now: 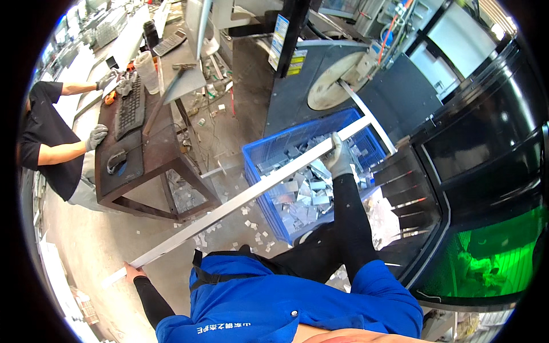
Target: The person handles long metal bars and decorative metal pieces, aligning them on the floor and assembling them into a frame-like structure. They repeatedly position and adjust the components, then hand the assembled piece to a coworker.
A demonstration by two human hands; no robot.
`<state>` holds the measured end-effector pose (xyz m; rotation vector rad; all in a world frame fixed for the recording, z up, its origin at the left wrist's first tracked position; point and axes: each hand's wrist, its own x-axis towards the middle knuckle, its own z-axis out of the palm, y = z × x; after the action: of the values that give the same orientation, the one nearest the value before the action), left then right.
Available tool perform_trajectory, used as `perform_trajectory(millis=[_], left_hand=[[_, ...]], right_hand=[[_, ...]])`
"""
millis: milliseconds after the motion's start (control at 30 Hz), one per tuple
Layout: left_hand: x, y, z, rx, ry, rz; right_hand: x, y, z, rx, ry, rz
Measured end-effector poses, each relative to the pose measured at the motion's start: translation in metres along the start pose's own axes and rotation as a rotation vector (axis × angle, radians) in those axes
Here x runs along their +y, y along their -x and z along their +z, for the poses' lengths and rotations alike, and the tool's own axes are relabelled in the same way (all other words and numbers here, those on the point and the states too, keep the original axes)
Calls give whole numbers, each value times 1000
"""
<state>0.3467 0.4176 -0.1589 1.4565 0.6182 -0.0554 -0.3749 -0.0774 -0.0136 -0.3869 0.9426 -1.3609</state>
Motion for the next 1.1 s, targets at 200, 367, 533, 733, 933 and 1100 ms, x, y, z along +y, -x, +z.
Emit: perform_trajectory(millis=[200,367,533,733,933,1100], left_hand=[[-14,-19,-23,-184,128,-195],[-32,-30,3,-478,336,-322],[2,-7,-13,-413,465,-179],[11,45,9,-392,513,-137],[15,18,-13,-417,535,-125],[20,44,6,-397,537,-216]], right_hand=[[15,-15,17,-2,-10,8],[5,-58,-69,-145,216,-128],[2,-50,-46,-104,19,58],[-6,-46,-66,-150,331,-130],[8,-58,-43,78,-38,75],[3,-90,-86,-70,321,-192]])
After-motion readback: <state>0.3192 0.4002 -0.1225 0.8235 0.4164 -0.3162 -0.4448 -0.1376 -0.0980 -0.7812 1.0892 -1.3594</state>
